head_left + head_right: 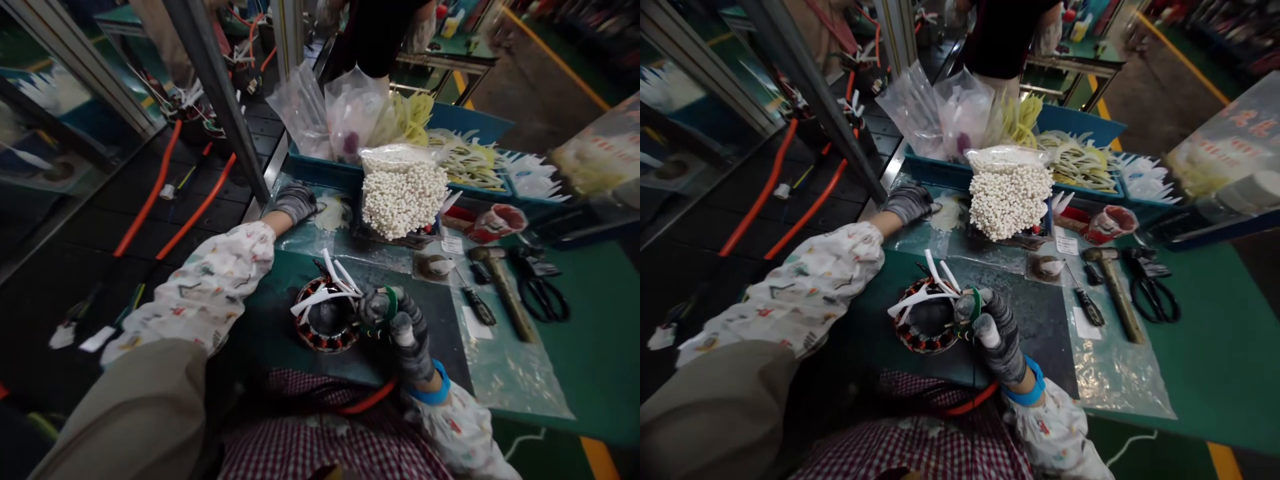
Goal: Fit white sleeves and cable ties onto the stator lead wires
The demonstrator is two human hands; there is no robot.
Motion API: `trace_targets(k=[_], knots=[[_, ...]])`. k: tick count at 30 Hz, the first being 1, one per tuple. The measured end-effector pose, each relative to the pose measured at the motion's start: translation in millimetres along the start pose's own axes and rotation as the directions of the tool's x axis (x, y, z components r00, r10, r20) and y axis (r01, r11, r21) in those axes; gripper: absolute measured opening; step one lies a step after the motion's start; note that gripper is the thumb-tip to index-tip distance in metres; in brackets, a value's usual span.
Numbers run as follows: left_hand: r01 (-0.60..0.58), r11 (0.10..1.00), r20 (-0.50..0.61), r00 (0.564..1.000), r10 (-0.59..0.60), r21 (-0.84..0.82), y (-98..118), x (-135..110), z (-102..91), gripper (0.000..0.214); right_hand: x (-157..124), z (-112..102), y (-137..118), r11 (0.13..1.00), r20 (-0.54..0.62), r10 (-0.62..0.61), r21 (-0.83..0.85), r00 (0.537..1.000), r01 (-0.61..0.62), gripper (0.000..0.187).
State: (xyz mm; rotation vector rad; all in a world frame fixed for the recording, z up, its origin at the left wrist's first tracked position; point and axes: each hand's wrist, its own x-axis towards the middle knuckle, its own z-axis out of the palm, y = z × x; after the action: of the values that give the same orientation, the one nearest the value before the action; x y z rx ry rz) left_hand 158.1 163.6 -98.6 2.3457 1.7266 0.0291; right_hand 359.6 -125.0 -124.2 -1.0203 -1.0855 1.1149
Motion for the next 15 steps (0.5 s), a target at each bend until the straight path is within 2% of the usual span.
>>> trace_targets(k=[3,6,9,11,15], knots=[[-0.003,0.998,0.041,0.999,0.000,0.061,12.9,17.2,2.6,0.040,1.1,2.4,-2.9,0.998,-0.007,0.014,0.063,1.000,-0.013,0.047],[-0.027,0.993,0.051,0.998,0.021,0.116,20.2,18.1,3.0,0.040,2.7,3.7,-2.9,0.997,0.011,-0.015,0.070,1.000,0.015,0.044],[-0.092,0.984,0.037,0.995,0.088,0.155,19.2,4.1,2.3,0.034,1.3,0.1,0.8,0.998,-0.005,-0.041,0.046,0.999,0.041,0.040],[-0.140,0.975,0.007,0.990,0.141,0.169,14.3,-11.9,-0.3,0.034,-1.0,-3.7,4.1,1.000,-0.008,-0.008,0.014,1.000,0.008,0.043],[-0.154,0.974,-0.096,0.981,0.171,0.164,4.5,-42.9,-14.9,0.051,-5.3,-7.8,9.2,0.998,-0.004,0.048,-0.036,0.999,-0.048,0.052]])
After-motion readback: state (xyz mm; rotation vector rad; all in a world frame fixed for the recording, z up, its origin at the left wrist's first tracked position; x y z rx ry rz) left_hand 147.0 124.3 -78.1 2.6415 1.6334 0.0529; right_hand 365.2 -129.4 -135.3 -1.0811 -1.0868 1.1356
